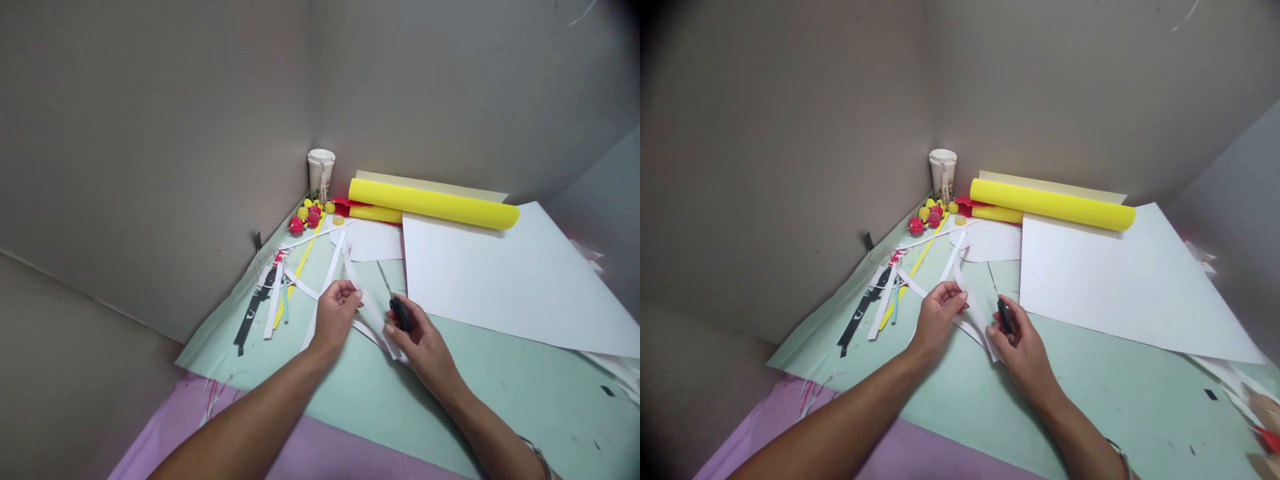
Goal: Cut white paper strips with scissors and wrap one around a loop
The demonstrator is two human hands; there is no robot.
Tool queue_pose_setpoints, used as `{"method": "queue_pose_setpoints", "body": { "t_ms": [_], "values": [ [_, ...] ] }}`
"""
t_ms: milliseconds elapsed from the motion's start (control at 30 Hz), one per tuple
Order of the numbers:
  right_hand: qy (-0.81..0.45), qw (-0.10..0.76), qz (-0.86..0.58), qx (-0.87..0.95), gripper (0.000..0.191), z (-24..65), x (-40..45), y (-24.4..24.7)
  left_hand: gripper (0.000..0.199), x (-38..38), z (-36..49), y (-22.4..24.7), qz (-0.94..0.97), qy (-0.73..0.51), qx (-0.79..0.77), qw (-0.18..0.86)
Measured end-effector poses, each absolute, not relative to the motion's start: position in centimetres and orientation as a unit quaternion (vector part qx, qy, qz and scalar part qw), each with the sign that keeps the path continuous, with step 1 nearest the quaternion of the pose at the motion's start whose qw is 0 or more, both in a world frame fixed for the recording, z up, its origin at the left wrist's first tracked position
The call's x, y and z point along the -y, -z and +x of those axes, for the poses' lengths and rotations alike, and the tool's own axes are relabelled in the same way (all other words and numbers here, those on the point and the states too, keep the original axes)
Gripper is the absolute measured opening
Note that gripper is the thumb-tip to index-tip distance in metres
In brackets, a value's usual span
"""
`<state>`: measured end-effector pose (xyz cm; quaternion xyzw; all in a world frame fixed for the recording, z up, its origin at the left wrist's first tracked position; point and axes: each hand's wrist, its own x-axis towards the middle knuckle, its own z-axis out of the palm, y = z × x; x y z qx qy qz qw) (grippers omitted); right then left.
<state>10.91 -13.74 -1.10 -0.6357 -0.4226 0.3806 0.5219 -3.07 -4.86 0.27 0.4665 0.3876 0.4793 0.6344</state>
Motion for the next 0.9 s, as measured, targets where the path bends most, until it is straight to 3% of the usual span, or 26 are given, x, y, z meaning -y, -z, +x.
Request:
{"method": "queue_pose_setpoints", "body": {
  "t_ms": [533, 900],
  "values": [
    [-0.468, 0.544, -0.57, 0.4, 0.048, 11.28, 14.15, 1.27, 0.018, 4.77, -3.05, -0.01, 0.465, -0.475, -0.387, 0.639],
    [-0.43, 0.527, -0.606, 0.413, 0.064, 10.56, 13.89, 1.16, 0.024, 5.25, -2.82, 0.13, 0.47, -0.386, -0.367, 0.704]
  ]
}}
